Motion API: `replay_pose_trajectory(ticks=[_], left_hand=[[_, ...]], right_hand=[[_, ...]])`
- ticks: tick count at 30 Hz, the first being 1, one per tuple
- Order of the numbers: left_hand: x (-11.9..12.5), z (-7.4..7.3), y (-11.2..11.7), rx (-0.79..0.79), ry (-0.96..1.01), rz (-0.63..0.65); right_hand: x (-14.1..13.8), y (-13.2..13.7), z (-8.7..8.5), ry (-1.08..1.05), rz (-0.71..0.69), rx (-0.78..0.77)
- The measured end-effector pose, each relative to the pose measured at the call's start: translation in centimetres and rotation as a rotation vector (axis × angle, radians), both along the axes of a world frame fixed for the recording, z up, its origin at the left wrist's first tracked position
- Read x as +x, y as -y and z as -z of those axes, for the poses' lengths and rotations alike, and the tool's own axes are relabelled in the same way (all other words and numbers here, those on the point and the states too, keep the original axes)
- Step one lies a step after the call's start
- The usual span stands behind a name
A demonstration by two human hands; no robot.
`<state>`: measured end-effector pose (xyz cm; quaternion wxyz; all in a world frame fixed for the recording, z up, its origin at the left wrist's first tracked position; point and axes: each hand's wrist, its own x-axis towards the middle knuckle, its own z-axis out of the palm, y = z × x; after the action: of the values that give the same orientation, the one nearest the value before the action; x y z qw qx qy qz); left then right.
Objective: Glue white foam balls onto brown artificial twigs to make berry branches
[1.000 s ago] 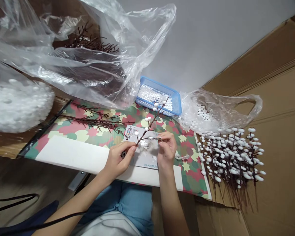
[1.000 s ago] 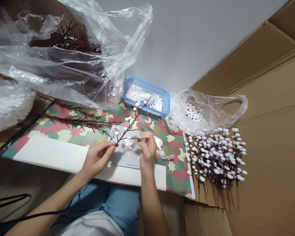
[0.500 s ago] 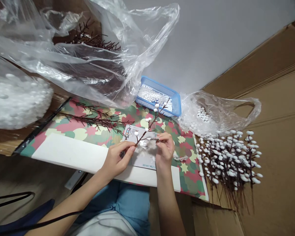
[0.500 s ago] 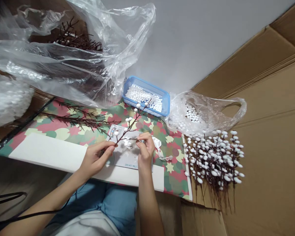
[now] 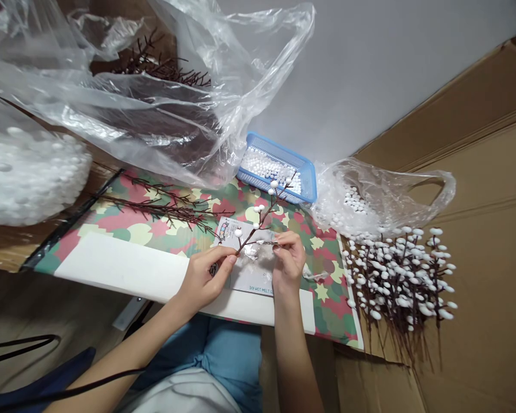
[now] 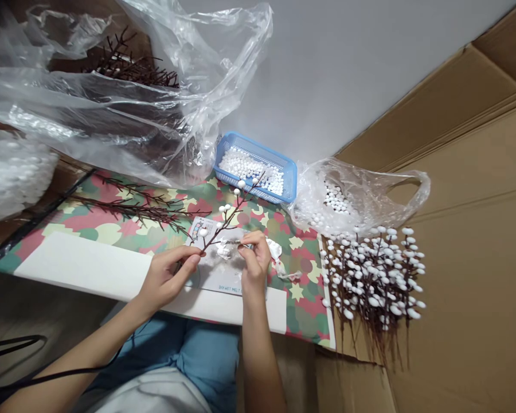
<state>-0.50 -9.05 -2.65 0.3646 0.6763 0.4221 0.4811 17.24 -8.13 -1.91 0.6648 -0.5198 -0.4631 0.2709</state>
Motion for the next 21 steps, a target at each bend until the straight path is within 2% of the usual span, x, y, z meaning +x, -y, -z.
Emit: replay_pose_trajectory(ticks=[8,12,21], left_hand=[[-0.1,0.1,0.1,-0.009,0.016,0.014],[-0.1,0.1,0.2,0.0,0.019,0.024],[-0.1,0.0,0.2,0.029,-0.014,0.062]], right_hand=[[1.3,-0.3,-0.3,-0.079,0.113,0.036],[2.0,-0.6,-0.6,-0.158,0.121,0.065],[2.3,-1.2,-0.7,-0.151,0.123,0.077]])
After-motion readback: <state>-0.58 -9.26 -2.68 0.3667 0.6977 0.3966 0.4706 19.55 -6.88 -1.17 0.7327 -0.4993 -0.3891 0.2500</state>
